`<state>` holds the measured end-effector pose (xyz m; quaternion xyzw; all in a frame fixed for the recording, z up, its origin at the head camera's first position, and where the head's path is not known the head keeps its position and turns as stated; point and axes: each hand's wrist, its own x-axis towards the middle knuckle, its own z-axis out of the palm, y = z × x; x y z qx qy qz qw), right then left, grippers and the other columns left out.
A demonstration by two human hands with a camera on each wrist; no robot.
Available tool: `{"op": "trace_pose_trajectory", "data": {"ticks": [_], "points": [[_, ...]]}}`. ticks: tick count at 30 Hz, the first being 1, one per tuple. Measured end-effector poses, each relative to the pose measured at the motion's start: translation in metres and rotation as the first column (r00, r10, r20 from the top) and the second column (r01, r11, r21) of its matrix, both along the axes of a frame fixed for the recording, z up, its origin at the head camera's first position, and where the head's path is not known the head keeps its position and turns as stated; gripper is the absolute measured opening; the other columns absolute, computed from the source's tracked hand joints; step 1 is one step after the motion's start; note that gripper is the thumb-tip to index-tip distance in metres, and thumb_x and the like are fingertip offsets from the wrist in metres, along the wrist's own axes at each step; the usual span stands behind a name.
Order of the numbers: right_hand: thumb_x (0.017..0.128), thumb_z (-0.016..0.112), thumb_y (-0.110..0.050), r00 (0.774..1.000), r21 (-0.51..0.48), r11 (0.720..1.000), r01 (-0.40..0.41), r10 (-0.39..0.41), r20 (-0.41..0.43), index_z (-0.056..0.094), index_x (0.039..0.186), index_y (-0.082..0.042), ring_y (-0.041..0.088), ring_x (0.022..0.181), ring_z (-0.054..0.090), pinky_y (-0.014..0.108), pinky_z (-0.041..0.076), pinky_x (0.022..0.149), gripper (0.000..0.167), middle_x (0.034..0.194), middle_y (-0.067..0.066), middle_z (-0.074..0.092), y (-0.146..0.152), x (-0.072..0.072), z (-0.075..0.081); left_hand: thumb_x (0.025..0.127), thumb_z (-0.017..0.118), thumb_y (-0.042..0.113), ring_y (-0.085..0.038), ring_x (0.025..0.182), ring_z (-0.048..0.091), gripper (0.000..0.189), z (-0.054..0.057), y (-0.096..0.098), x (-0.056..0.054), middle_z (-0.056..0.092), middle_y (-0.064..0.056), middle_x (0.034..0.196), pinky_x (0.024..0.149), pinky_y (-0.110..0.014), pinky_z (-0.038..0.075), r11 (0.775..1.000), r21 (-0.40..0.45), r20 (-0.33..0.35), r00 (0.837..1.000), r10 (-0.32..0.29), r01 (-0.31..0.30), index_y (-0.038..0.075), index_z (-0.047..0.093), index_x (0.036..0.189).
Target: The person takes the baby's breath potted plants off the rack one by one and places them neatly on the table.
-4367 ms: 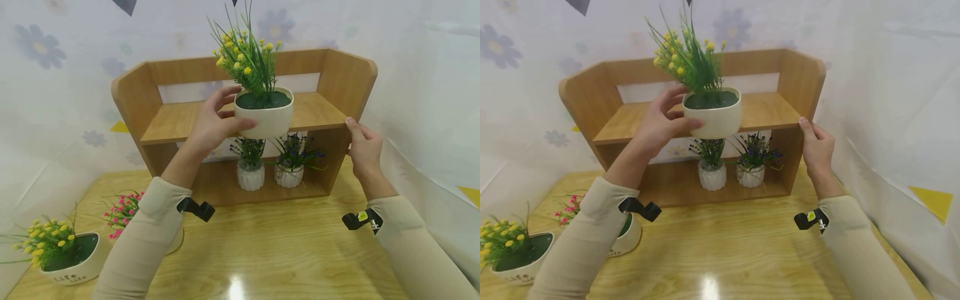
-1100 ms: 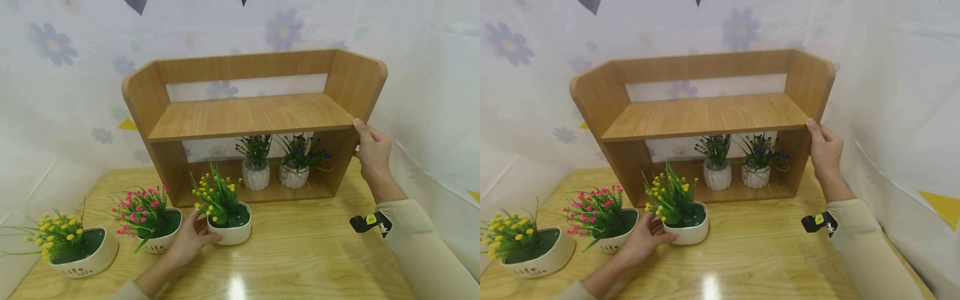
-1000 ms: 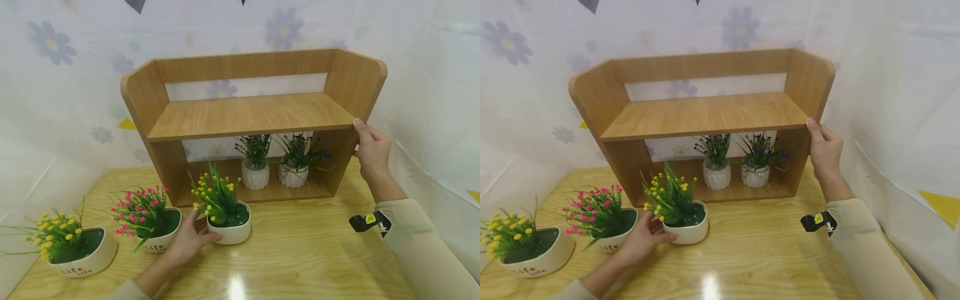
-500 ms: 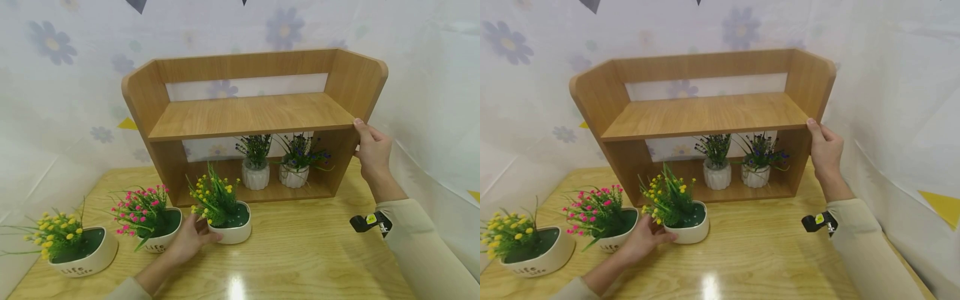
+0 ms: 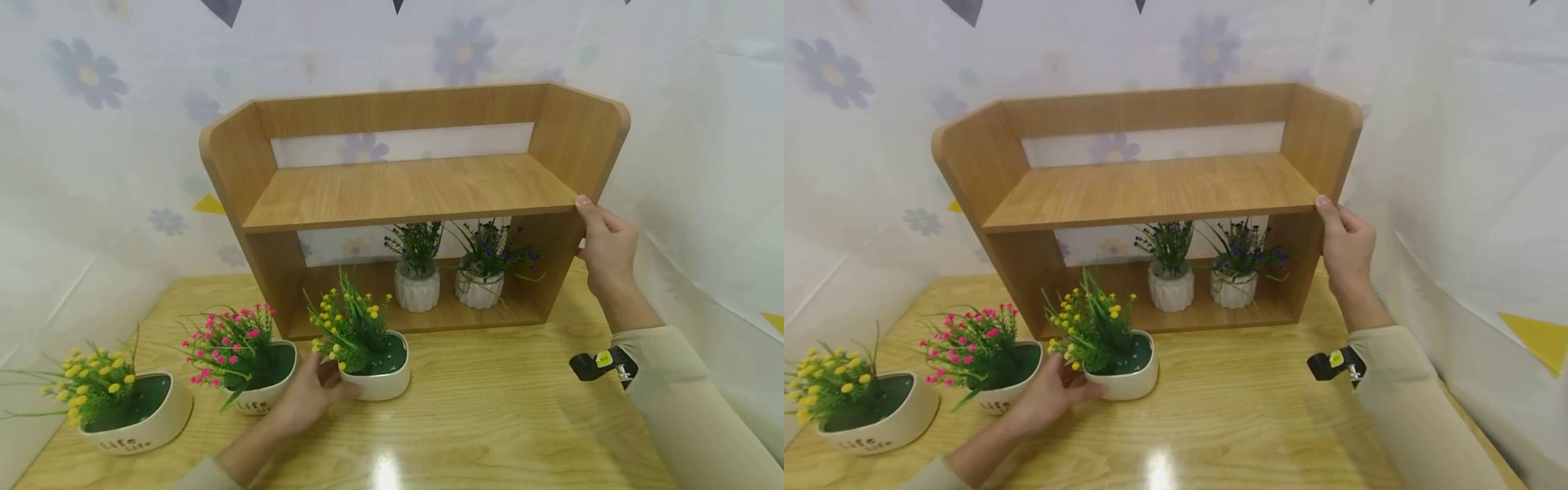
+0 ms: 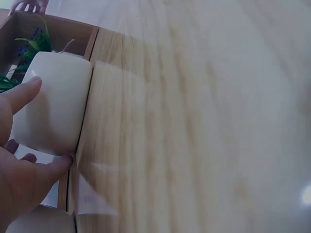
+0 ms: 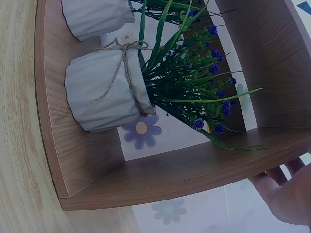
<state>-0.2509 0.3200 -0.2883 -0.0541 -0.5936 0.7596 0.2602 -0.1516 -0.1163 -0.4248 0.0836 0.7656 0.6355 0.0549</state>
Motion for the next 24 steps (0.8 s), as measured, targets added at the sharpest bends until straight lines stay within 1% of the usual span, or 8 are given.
{"op": "trace_pose_trajectory", "data": {"ticks": [3,7,10,13,15,19,22,24], "points": [[0.089,0.078,-0.03,1.0,-0.011,1.0,-0.014,0.014,-0.002,0.081,0.09,-0.004,0.015,0.087,0.061,0.024,0.057,0.06,0.027,0.097,-0.003,0.069,0.0,0.0,0.0,0.076,0.087,0.002,-0.045,0.139,0.038,0.094,0.002,-0.002,0.004,0.035,-0.021,0.156,0.108,-0.045,0.04,0.999,0.032,0.012,1.0,-0.011,0.01,0.009,0.032,0.153],[0.089,0.078,-0.032,1.0,0.001,1.0,-0.004,0.004,0.003,0.082,0.091,-0.008,0.015,0.092,0.061,0.024,0.057,0.061,0.024,0.1,-0.004,0.069,-0.001,0.0,-0.001,0.078,0.086,0.004,-0.043,0.141,0.035,0.101,0.006,-0.006,0.013,0.028,-0.024,0.159,0.107,-0.042,0.041,0.998,0.061,0.071,0.997,-0.007,0.003,0.014,0.023,0.157],[0.089,0.079,-0.033,1.0,0.008,1.0,0.004,-0.004,0.003,0.082,0.091,-0.008,0.016,0.092,0.061,0.024,0.057,0.061,0.025,0.1,-0.004,0.07,-0.001,0.0,-0.001,0.08,0.085,0.007,-0.042,0.14,0.037,0.103,0.009,-0.009,0.022,0.025,-0.025,0.16,0.106,-0.044,0.042,0.999,0.043,0.114,0.994,0.005,-0.01,0.013,0.018,0.158],[0.088,0.079,-0.033,1.0,0.011,1.0,0.008,-0.008,0.004,0.082,0.09,-0.007,0.015,0.093,0.061,0.024,0.057,0.061,0.026,0.102,-0.004,0.07,-0.001,0.0,-0.001,0.081,0.085,0.006,-0.043,0.139,0.039,0.099,0.011,-0.014,0.03,0.026,-0.024,0.16,0.108,-0.048,0.04,1.0,0.021,0.108,0.994,-0.007,0.005,0.01,0.021,0.157],[0.088,0.079,-0.034,1.0,0.014,1.0,0.012,-0.012,0.007,0.082,0.09,-0.008,0.015,0.093,0.061,0.023,0.057,0.061,0.026,0.103,-0.004,0.07,-0.002,0.0,-0.001,0.08,0.085,0.006,-0.043,0.139,0.039,0.096,0.013,-0.017,0.036,0.028,-0.02,0.16,0.109,-0.05,0.039,1.0,0.014,0.094,0.995,-0.016,0.014,0.01,0.025,0.154],[0.089,0.079,-0.032,1.0,0.002,1.0,-0.006,0.006,-0.001,0.082,0.091,-0.007,0.015,0.096,0.061,0.024,0.057,0.061,0.025,0.108,-0.004,0.07,-0.002,0.001,-0.001,0.079,0.085,0.003,-0.043,0.139,0.039,0.09,0.019,-0.025,0.05,0.029,-0.016,0.16,0.108,-0.049,0.04,0.999,0.033,0.054,0.998,-0.02,0.019,0.012,0.032,0.151],[0.089,0.079,-0.031,1.0,-0.002,1.0,-0.009,0.009,0.001,0.082,0.091,-0.007,0.015,0.096,0.06,0.024,0.057,0.061,0.025,0.111,-0.004,0.07,-0.002,0.001,-0.001,0.081,0.083,0.001,-0.045,0.137,0.04,0.087,0.027,-0.032,0.061,0.03,-0.019,0.157,0.105,-0.047,0.045,0.998,0.036,0.024,0.999,-0.048,0.047,0.01,0.032,0.15],[0.088,0.079,-0.032,1.0,-0.001,1.0,0.0,0.0,0.007,0.082,0.09,-0.008,0.015,0.095,0.061,0.023,0.057,0.061,0.025,0.111,-0.004,0.069,-0.002,0.001,0.0,0.083,0.082,0.003,-0.047,0.136,0.04,0.085,0.032,-0.037,0.067,0.032,-0.022,0.155,0.103,-0.046,0.048,0.996,0.033,0.028,0.996,-0.081,0.08,0.008,0.032,0.151]]}}
